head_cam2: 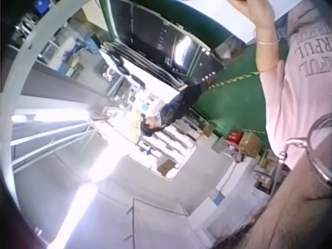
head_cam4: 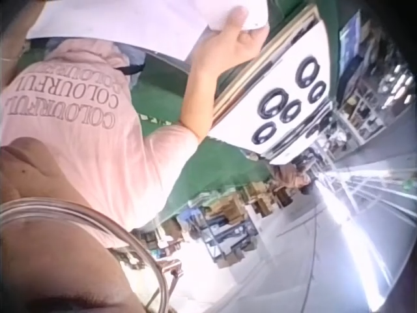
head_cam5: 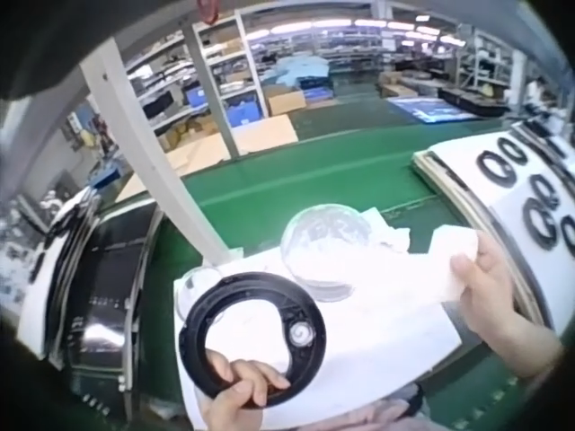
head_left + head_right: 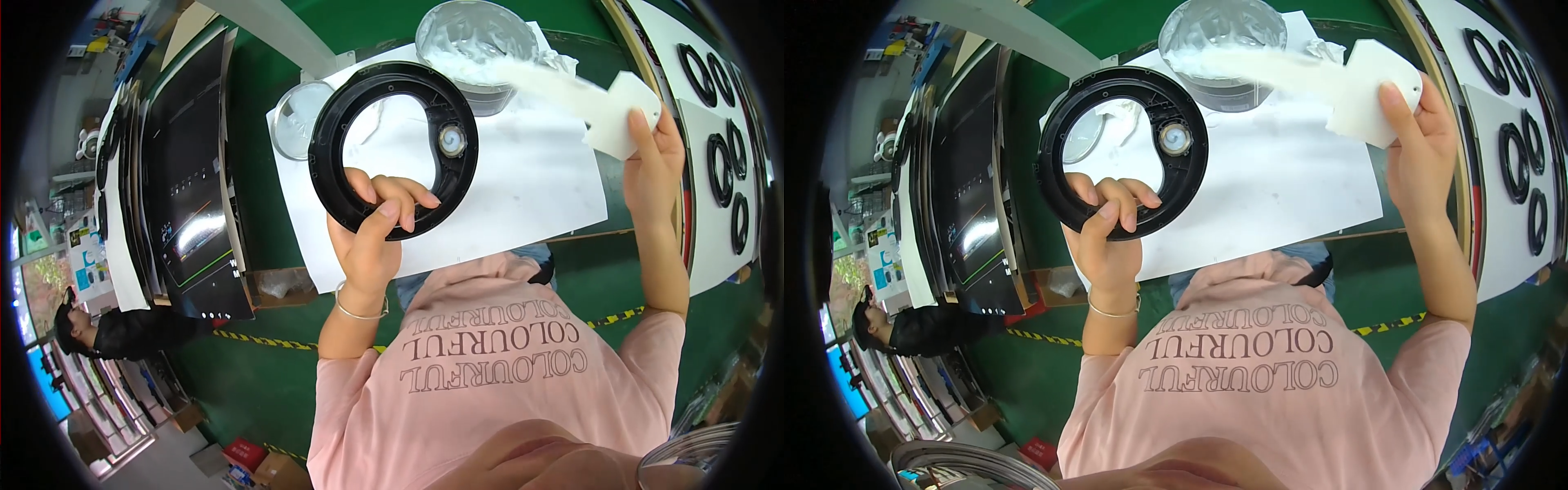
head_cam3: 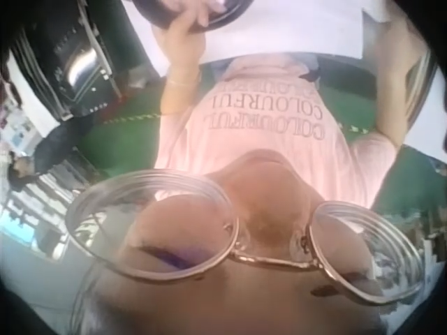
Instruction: The recorder applies a white sealant to circular black rings using a small spatula at a workbench.
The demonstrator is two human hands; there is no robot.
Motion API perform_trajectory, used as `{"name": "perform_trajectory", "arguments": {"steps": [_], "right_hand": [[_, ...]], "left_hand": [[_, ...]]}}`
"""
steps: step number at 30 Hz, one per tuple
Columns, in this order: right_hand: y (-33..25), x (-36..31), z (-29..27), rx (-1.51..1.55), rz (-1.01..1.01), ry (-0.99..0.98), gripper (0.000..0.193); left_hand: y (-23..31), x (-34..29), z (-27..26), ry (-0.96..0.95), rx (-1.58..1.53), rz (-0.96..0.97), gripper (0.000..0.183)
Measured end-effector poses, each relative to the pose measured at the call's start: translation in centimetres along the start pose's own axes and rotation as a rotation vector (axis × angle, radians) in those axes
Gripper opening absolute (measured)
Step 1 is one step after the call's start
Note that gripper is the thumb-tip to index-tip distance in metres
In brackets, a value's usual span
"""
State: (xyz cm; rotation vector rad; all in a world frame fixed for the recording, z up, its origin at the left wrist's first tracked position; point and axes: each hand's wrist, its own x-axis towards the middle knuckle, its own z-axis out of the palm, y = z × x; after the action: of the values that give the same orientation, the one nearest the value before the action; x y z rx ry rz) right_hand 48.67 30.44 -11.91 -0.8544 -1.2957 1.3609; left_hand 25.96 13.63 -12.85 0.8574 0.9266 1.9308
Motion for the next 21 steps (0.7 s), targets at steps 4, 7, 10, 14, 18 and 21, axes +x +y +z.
{"name": "perform_trajectory", "arguments": {"steps": [4, 7, 10, 14, 18, 21], "right_hand": [[-2.4, -0.7, -0.2, -0.362, -0.363, -0.303, 0.021], [-4.5, 0.2, 0.0, -0.497, -0.578, -0.543, 0.018], [-5.5, 0.5, -0.1, -0.654, -0.601, -0.636, 0.014], [-5.0, 1.0, 0.0, -0.610, -0.688, -0.589, 0.016], [-5.9, 3.2, -0.1, -0.729, -0.890, -0.301, 0.024], [-8.3, 6.9, 0.3, -1.592, -0.843, -0.295, 0.028]], "left_hand": [[0.3, -0.3, 0.1, 0.009, 0.049, -0.012, 0.017], [0.3, -0.2, 0.7, 0.008, 0.053, -0.022, 0.017], [0.2, 0.0, 0.8, -0.011, 0.049, -0.028, 0.017], [0.2, 0.0, 0.7, -0.009, 0.052, -0.019, 0.017], [0.2, -0.2, 0.3, 0.029, 0.037, -0.041, 0.017], [0.2, -0.4, 0.0, 0.048, 0.033, -0.062, 0.017]]}}
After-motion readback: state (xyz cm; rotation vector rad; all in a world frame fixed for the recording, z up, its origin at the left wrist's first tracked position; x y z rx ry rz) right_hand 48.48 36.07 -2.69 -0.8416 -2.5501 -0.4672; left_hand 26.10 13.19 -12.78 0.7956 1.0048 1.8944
